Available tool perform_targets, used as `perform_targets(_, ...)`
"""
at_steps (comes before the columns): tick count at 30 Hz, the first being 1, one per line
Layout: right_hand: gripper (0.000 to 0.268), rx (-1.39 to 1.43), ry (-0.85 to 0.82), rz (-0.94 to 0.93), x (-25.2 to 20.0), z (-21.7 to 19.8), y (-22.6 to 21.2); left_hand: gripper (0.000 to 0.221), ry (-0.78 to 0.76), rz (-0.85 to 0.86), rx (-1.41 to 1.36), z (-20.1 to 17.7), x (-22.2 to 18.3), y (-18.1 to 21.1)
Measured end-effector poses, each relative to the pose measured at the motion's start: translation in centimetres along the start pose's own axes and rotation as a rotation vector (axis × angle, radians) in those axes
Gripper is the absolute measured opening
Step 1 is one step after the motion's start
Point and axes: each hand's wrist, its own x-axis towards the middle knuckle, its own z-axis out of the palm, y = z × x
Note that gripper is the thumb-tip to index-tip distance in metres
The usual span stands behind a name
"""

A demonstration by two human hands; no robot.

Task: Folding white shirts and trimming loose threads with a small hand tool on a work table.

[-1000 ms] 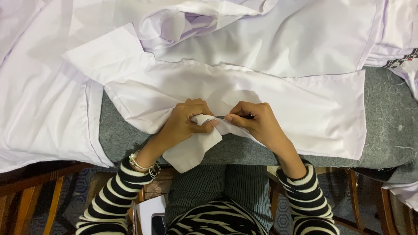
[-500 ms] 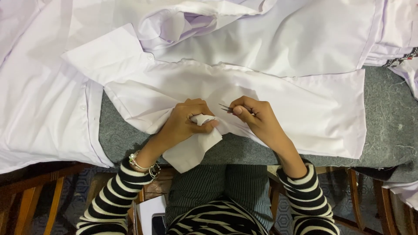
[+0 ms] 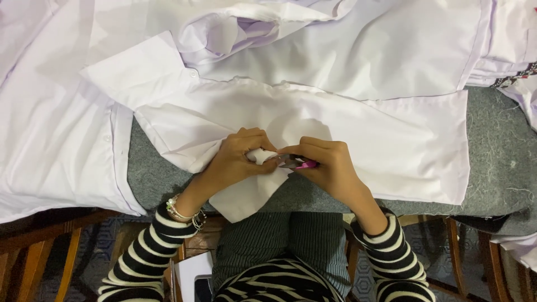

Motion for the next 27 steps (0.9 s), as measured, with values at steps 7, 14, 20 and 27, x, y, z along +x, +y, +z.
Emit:
perform_targets(7, 0.008, 0.107, 0.093, 0.057, 0.2, 1.0, 1.6, 0.015, 0.030, -0.016, 0.037, 0.0, 0.3, 0.9)
perform_targets(14, 0.010, 0.231, 0.023, 0.238, 0.1, 0.0, 1.2, 0.012, 0.035, 0.003, 0.045, -0.1, 0.1, 0.7)
perform_targets(20, 0.006, 0.277, 0.000, 0.328, 0.1, -0.1, 0.9, 0.013, 0.029, 0.017, 0.062, -0.1, 0.1, 0.9)
perform_targets(27, 0.007, 0.244, -0.058, 0.303, 0.1, 0.2, 1.4, 0.017, 0.046, 0.093, 0.088, 0.3, -0.2, -0.1)
